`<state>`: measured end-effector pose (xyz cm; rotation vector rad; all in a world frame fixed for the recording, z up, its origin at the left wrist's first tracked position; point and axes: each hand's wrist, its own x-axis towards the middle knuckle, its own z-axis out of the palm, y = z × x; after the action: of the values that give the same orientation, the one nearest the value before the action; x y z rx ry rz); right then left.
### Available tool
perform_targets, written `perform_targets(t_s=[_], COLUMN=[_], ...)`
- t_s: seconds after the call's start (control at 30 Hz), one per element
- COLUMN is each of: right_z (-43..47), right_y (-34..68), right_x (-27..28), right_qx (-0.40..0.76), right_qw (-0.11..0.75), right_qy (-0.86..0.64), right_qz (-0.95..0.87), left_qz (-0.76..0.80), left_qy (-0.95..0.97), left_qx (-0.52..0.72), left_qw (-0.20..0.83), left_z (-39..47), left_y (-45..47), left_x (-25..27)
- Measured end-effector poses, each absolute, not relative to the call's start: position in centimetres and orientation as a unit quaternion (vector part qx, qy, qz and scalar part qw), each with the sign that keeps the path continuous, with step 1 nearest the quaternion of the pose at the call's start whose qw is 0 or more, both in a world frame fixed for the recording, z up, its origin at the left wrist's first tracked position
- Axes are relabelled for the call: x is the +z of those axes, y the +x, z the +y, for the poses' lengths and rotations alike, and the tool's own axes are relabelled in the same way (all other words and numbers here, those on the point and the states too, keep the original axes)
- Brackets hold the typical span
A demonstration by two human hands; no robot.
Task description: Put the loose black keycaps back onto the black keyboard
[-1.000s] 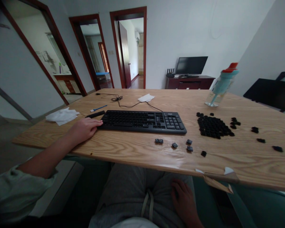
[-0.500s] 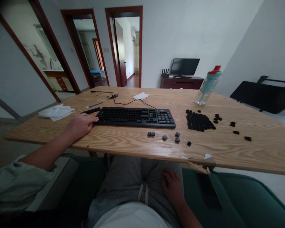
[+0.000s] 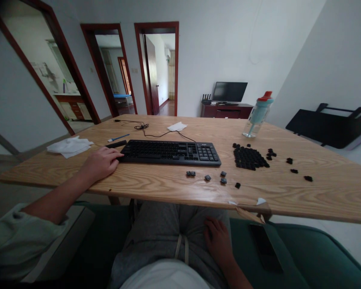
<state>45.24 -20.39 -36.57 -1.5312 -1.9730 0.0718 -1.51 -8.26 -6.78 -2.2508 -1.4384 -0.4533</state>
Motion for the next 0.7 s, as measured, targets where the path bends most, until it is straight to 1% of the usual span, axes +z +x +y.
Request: perform_targets(t_s=[0.2,0.27,0.33,0.47,0.5,0.6,0.7], right_z=[-20.7,-20.8,-21.1,-23.5,-24.3,-26.2,-25.1], right_y=[45.4,45.2,45.1,46.6,47.5,51.8,56.9], right_x=[-37.2,-36.3,-34.2,-26.5,-24.1,-16.9,-11.4], right_qx=[0.03,0.047,0.086,0.245,0.266,0.266,0.191], right_qw=[0.284,0.279,0.283,0.266,0.258,0.289,0.326], right_qy=[-0.582,-0.581,-0.578,-0.537,-0.542,-0.548,-0.569], right_qz=[-0.762,-0.763,-0.761,-0.762,-0.755,-0.738,-0.73], left_qz=[-0.518,-0.523,-0.53,-0.538,-0.539,-0.546,-0.553], left_qy=[-0.81,-0.807,-0.802,-0.793,-0.791,-0.786,-0.782], left_qx=[-0.159,-0.158,-0.155,-0.161,-0.162,-0.159,-0.161], left_qw=[0.222,0.223,0.226,0.236,0.239,0.241,0.239], left_z=[-8.1,-8.1,-8.1,-8.4,-8.5,-8.8,-8.9], left_y=[-1.6,-1.6,-1.6,-1.5,-1.4,-1.2,-1.1], left_x=[-6.8,-6.8,-6.9,-6.8,-6.7,-6.6,-6.5])
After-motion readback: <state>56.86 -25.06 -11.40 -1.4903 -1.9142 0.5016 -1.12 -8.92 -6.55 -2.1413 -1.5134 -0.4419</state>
